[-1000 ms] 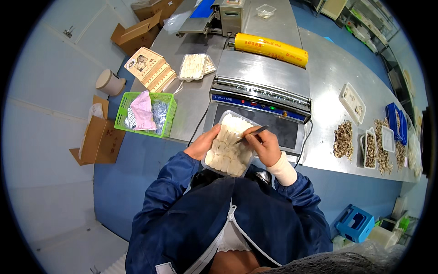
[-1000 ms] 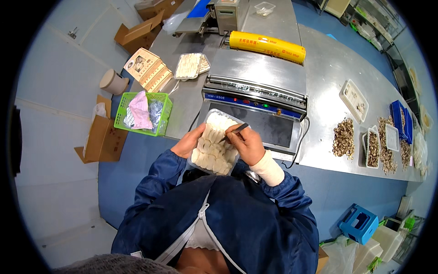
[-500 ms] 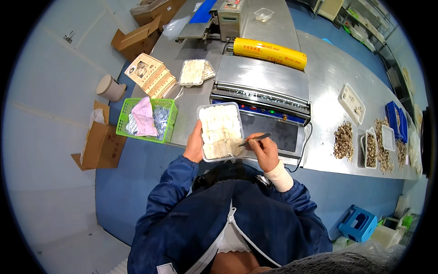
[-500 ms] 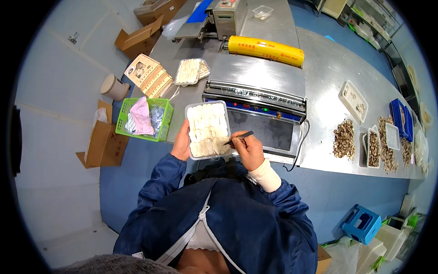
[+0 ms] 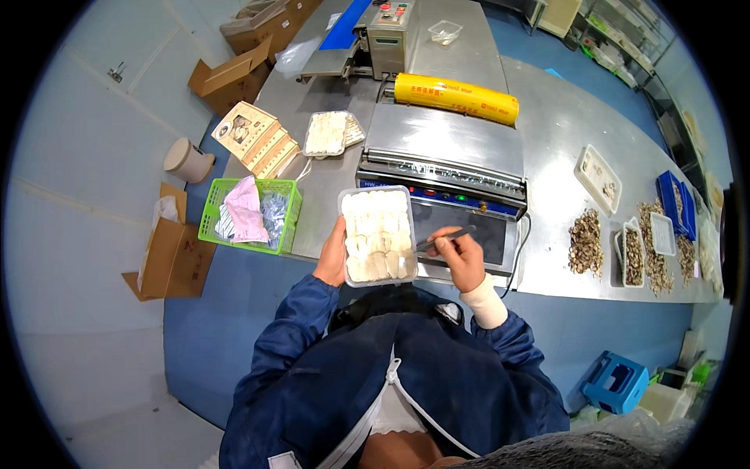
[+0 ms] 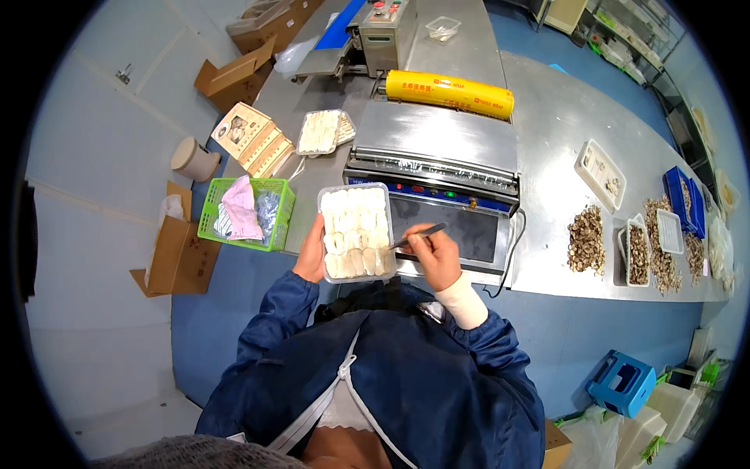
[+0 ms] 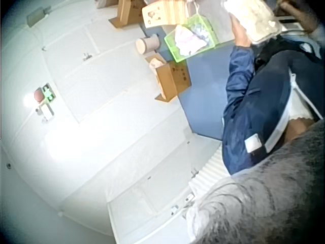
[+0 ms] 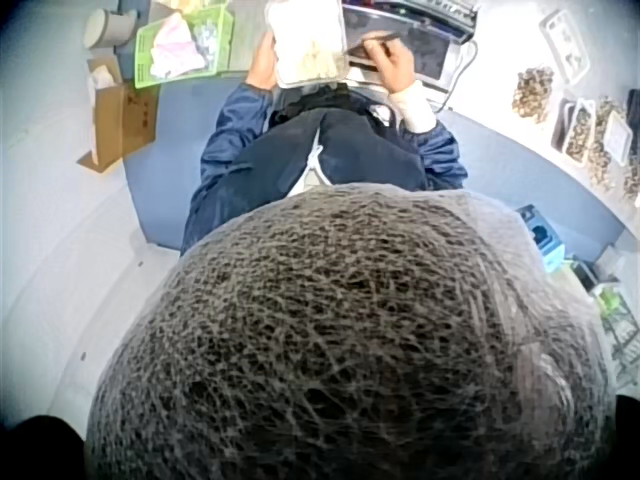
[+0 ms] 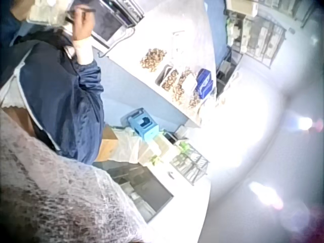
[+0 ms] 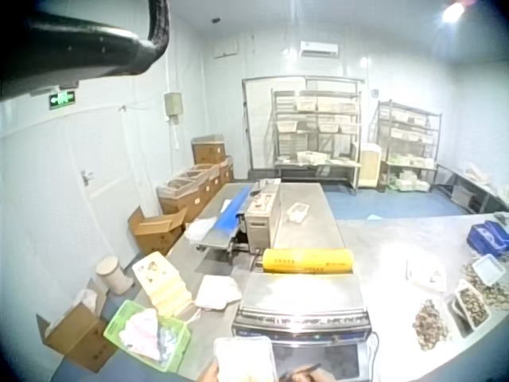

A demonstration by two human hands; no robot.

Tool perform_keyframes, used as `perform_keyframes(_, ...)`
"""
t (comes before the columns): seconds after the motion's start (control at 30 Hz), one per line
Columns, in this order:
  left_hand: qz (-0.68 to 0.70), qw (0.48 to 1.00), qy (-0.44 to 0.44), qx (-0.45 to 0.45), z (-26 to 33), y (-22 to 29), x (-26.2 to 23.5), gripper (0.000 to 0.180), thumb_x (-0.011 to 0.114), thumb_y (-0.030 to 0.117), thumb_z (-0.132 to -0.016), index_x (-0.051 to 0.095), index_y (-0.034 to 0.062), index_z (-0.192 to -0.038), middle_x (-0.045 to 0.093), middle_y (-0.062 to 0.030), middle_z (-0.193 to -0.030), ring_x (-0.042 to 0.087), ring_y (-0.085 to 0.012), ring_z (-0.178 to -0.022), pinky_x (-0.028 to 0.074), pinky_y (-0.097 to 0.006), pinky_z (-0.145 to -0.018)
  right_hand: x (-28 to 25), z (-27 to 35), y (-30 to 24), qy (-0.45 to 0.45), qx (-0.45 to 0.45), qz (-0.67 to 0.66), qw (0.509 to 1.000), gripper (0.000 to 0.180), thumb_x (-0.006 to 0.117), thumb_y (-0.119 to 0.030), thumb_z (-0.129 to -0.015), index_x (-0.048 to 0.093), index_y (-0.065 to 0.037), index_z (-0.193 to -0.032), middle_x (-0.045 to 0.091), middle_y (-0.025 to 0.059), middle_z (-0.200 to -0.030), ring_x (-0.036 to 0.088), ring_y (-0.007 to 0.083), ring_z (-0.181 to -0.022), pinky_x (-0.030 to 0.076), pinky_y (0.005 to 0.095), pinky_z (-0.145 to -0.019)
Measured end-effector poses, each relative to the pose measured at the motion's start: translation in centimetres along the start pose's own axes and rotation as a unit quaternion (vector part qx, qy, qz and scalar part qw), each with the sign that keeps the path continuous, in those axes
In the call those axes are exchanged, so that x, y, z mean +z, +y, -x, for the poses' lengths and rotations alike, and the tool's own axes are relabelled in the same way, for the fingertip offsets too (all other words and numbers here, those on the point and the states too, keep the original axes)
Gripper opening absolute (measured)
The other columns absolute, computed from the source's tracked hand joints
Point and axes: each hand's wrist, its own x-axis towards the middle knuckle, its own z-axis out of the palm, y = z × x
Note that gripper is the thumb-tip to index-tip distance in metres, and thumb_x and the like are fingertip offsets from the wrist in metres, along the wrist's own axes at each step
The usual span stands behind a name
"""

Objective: The person arranges white food items in a plastic tray and places a desiccant packet into a clear plastic bag. They then place the tray into the bag and seal it using a heat-sealing machine. The process is repeated for multiple trays, with the person handling the items and operating the machine throughout the clip.

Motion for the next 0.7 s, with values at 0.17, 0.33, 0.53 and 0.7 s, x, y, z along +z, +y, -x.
perform_keyframes(0.17,-0.022,0.999,-0.021,-0.041,0.3,-0.2,0.3,0.049,0.029,0.035,-0.095,0.032,0.0013,-0.131,0.042,-0.0126,-0.129,0.046,-0.0231,-0.114,0.038,-0.035,-0.095,-1.4,-1.4,0.0,0.042,-0.005,-0.008,0.999,0.015,0.049,-0.008,-0.088,0.051,0.002,-0.099,0.058,0.0089,-0.088,0.060,0.0154,-0.074,0.050,0.0265,-0.068)
perform_keyframes(0.33,-0.022,0.998,-0.033,-0.052,0.7,-0.3,0.7,0.050,0.030,0.036,-0.095,0.032,0.0012,-0.131,0.043,-0.0122,-0.128,0.047,-0.0232,-0.114,0.039,-0.035,-0.095,-1.1,-1.0,-0.3,0.036,0.005,-0.017,0.999,0.014,0.050,-0.008,-0.088,0.053,0.002,-0.096,0.059,0.0075,-0.085,0.060,0.0135,-0.072,0.050,0.0248,-0.066)
perform_keyframes(0.53,-0.071,0.997,-0.021,-0.032,1.4,-0.4,1.2,0.051,0.029,0.037,-0.095,0.031,0.0008,-0.131,0.043,-0.0128,-0.128,0.047,-0.0237,-0.113,0.040,-0.036,-0.094,-0.8,-0.2,-0.2,0.029,-0.019,0.077,0.996,0.014,0.050,-0.008,-0.088,0.053,0.003,-0.096,0.059,0.0076,-0.085,0.060,0.0133,-0.074,0.051,0.0247,-0.068)
perform_keyframes(0.7,-0.079,0.996,-0.021,-0.039,1.7,-0.7,1.7,0.051,0.028,0.037,-0.095,0.030,0.0007,-0.131,0.043,-0.0134,-0.128,0.048,-0.0238,-0.113,0.040,-0.035,-0.094,-0.9,0.1,0.3,0.036,-0.028,0.064,0.997,0.014,0.050,-0.007,-0.088,0.054,0.004,-0.095,0.060,0.0082,-0.085,0.060,0.0130,-0.072,0.050,0.0244,-0.066)
